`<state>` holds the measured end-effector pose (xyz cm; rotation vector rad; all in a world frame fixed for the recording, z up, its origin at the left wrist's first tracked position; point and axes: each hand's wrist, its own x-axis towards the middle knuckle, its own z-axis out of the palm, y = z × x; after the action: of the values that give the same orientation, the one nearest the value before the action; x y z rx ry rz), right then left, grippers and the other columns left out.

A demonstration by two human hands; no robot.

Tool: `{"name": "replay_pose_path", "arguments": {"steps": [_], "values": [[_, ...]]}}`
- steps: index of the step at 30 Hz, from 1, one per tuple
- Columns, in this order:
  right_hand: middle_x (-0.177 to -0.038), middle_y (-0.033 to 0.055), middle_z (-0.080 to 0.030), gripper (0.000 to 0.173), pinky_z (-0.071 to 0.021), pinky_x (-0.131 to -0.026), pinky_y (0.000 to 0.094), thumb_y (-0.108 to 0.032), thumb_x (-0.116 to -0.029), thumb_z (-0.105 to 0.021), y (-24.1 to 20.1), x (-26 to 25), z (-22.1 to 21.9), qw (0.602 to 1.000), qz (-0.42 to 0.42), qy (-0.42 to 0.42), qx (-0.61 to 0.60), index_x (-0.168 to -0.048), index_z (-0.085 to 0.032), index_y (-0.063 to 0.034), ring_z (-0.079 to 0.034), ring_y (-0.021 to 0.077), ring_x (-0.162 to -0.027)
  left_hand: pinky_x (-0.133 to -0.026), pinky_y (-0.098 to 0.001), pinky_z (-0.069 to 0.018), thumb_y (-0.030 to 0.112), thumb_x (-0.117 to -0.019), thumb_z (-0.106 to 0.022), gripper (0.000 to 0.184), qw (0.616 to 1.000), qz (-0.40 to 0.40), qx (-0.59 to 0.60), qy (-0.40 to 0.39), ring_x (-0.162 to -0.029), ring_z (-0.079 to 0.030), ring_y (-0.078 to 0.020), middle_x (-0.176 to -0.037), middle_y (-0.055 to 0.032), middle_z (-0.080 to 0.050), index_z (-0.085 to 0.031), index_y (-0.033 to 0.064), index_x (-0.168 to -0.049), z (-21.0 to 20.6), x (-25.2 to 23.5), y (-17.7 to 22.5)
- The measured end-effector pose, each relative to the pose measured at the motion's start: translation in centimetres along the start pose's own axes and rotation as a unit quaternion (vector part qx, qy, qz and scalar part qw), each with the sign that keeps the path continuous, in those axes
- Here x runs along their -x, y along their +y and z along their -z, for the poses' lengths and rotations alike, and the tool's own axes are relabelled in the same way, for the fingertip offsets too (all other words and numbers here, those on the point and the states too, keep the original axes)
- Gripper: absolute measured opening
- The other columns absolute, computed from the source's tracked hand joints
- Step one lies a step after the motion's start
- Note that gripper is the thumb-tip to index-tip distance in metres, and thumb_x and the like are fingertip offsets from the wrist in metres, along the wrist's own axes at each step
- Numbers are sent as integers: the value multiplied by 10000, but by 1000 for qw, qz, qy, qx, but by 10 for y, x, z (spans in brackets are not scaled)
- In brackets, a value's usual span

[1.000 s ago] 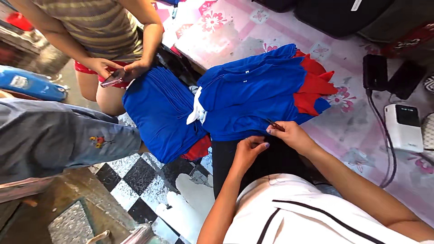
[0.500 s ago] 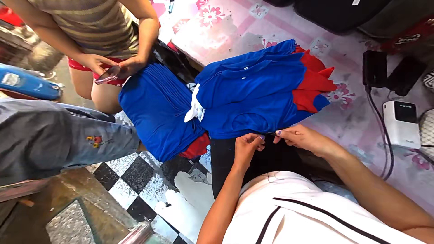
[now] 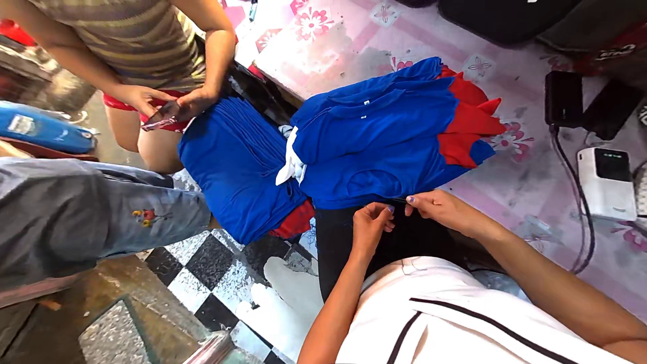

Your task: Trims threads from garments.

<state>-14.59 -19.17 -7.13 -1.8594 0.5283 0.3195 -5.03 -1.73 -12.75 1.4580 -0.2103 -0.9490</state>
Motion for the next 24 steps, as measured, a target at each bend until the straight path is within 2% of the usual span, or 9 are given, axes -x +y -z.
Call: {"name": "replay_pose_path", "arguments": {"steps": [2,4,7,10,12,13,17,21,24], "values": [[-773,2,-612,405,-451,-662,313,-344,-1097,-429,4,3,-4,984,113,77,111,-1061,-732,-78,-536,92,-678,-597,-235,-587,67,-959,-686,203,1000,14,-1,-11,-610,-655,-69,-810,-38,-693,-624,-70,-1096,-3,-6,2],[-907,106,-749,375,-564,-669,490,-364,-1047,-547,9,-6,-12,937,212,159,228,-1162,-746,-68,-715,264,-762,-611,-233,-592,13,-951,-667,111,1000,4,12,-19,-612,-664,-62,-788,-32,-707,-641,-70,-1020,-9,-14,2],[-893,175,-745,174,-536,-660,601,-145,-980,-652,12,-18,-15,935,179,165,259,-1055,-756,-27,-723,381,-780,-618,-233,-587,10,-941,-681,70,998,7,-26,-51,-601,-658,-55,-741,-21,-705,-698,-57,-947,-10,-15,2],[-875,125,-704,195,-523,-779,446,-167,-1021,-618,-2,-23,-4,985,65,115,113,-1051,-735,-14,-654,217,-811,-687,-254,-594,70,-937,-712,138,987,20,-115,-109,-693,-682,-71,-865,-57,-724,-710,-48,-1008,2,-6,16],[-843,61,-671,175,-497,-743,307,-175,-1016,-642,-8,-21,-2,995,27,98,18,-1030,-719,-19,-588,93,-758,-699,-263,-599,106,-934,-729,299,987,12,-122,-104,-753,-677,-97,-1059,-121,-685,-676,-59,-1178,5,0,26],[-820,35,-655,160,-479,-713,270,-171,-1005,-658,-9,-21,-3,995,19,95,-16,-1012,-714,-22,-563,58,-728,-686,-257,-596,115,-944,-717,331,992,7,-95,-85,-744,-668,-95,-1068,-119,-671,-652,-67,-1212,3,0,29],[-744,-39,-602,147,-400,-586,192,-179,-1020,-637,-12,-17,-3,992,24,92,-82,-1003,-706,-51,-479,-6,-614,-583,-214,-564,43,-995,-629,105,997,48,50,-34,-590,-652,-63,-747,-27,-711,-656,-30,-926,-11,-8,31],[-600,-123,-415,362,-282,-462,152,-305,-1110,-424,-15,5,23,987,-9,60,-146,-1052,-717,-101,-322,-31,-482,-540,-207,-557,19,-979,-645,92,996,62,48,-31,-560,-648,-63,-703,-24,-700,-682,-35,-914,-8,-3,26],[-575,-130,-443,339,-255,-437,144,-248,-1100,-467,-13,15,38,989,-55,-24,-134,-972,-735,-84,-302,-44,-453,-536,-211,-560,7,-970,-651,72,996,67,46,-23,-556,-654,-65,-704,-27,-705,-675,-33,-916,-5,1,25]]}}
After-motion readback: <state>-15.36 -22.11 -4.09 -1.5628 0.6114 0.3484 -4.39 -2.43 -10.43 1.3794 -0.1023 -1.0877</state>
